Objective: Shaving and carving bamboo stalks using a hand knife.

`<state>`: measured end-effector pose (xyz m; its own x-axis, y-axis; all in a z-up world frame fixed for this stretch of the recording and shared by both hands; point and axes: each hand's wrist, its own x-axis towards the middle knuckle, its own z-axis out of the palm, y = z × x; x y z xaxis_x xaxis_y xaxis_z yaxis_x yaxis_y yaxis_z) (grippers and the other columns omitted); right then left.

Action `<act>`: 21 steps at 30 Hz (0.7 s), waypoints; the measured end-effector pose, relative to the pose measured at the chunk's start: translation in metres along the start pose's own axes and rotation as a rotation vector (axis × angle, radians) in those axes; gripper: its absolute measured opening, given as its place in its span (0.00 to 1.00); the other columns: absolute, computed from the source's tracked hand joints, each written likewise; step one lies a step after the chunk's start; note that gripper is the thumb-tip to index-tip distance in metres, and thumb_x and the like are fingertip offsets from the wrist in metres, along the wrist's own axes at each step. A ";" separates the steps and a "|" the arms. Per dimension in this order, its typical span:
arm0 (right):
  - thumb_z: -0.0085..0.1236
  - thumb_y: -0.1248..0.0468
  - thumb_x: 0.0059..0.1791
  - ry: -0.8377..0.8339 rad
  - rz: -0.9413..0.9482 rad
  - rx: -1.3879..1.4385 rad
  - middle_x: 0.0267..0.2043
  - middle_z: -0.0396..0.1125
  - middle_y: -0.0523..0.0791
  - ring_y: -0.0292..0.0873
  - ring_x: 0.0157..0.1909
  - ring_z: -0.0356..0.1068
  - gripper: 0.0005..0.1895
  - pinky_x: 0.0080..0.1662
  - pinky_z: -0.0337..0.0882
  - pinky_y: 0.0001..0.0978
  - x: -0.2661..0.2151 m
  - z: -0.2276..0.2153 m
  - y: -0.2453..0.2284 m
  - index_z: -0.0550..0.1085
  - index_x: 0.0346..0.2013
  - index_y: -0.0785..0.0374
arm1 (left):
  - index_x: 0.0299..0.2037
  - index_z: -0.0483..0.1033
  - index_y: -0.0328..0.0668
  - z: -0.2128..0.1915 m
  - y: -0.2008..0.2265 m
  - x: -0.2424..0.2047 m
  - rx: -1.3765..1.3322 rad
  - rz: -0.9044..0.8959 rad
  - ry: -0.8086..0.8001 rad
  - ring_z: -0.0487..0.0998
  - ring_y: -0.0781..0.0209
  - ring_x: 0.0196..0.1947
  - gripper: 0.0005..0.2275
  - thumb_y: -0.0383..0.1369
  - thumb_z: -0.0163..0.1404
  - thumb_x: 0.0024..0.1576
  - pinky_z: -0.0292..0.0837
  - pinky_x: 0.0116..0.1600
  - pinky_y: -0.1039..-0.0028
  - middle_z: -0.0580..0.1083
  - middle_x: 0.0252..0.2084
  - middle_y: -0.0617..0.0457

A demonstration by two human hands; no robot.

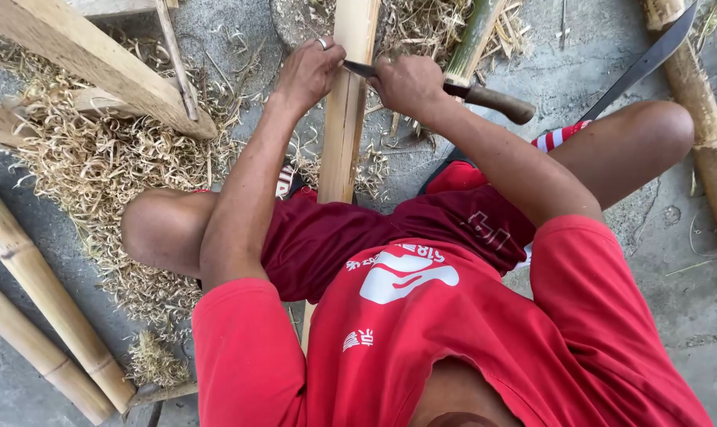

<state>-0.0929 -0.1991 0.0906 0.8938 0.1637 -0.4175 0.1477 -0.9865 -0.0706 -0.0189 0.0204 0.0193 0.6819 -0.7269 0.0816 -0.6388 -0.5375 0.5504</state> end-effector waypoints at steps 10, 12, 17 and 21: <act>0.45 0.44 0.60 0.065 -0.103 0.031 0.17 0.68 0.46 0.48 0.19 0.72 0.24 0.21 0.72 0.44 -0.027 0.025 -0.012 0.74 0.39 0.63 | 0.41 0.78 0.42 -0.008 0.020 -0.036 -0.028 0.018 -0.007 0.75 0.51 0.42 0.04 0.25 0.52 0.59 0.74 0.46 0.60 0.75 0.39 0.52; 0.45 0.45 0.59 0.070 -0.116 0.050 0.17 0.68 0.46 0.48 0.19 0.72 0.24 0.21 0.72 0.44 -0.032 0.026 -0.015 0.74 0.38 0.63 | 0.41 0.78 0.42 -0.011 0.022 -0.037 -0.020 0.007 -0.037 0.75 0.51 0.41 0.04 0.24 0.52 0.59 0.74 0.46 0.60 0.75 0.39 0.52; 0.44 0.46 0.59 -0.065 -0.067 0.140 0.16 0.68 0.46 0.49 0.17 0.73 0.24 0.19 0.71 0.46 -0.048 0.026 -0.027 0.72 0.39 0.65 | 0.40 0.78 0.44 -0.012 0.032 -0.049 -0.009 -0.034 -0.140 0.75 0.51 0.39 0.04 0.26 0.51 0.60 0.75 0.45 0.61 0.75 0.38 0.53; 0.43 0.46 0.59 -0.054 -0.096 0.133 0.16 0.68 0.46 0.48 0.17 0.73 0.24 0.18 0.71 0.45 -0.056 0.033 -0.034 0.71 0.42 0.66 | 0.40 0.79 0.44 -0.018 0.042 -0.061 0.011 -0.045 -0.185 0.76 0.51 0.38 0.04 0.27 0.51 0.60 0.76 0.43 0.60 0.75 0.38 0.53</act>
<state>-0.1622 -0.1747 0.0867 0.8539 0.2608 -0.4505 0.1713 -0.9580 -0.2301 -0.0811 0.0496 0.0523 0.6334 -0.7676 -0.0980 -0.6137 -0.5755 0.5405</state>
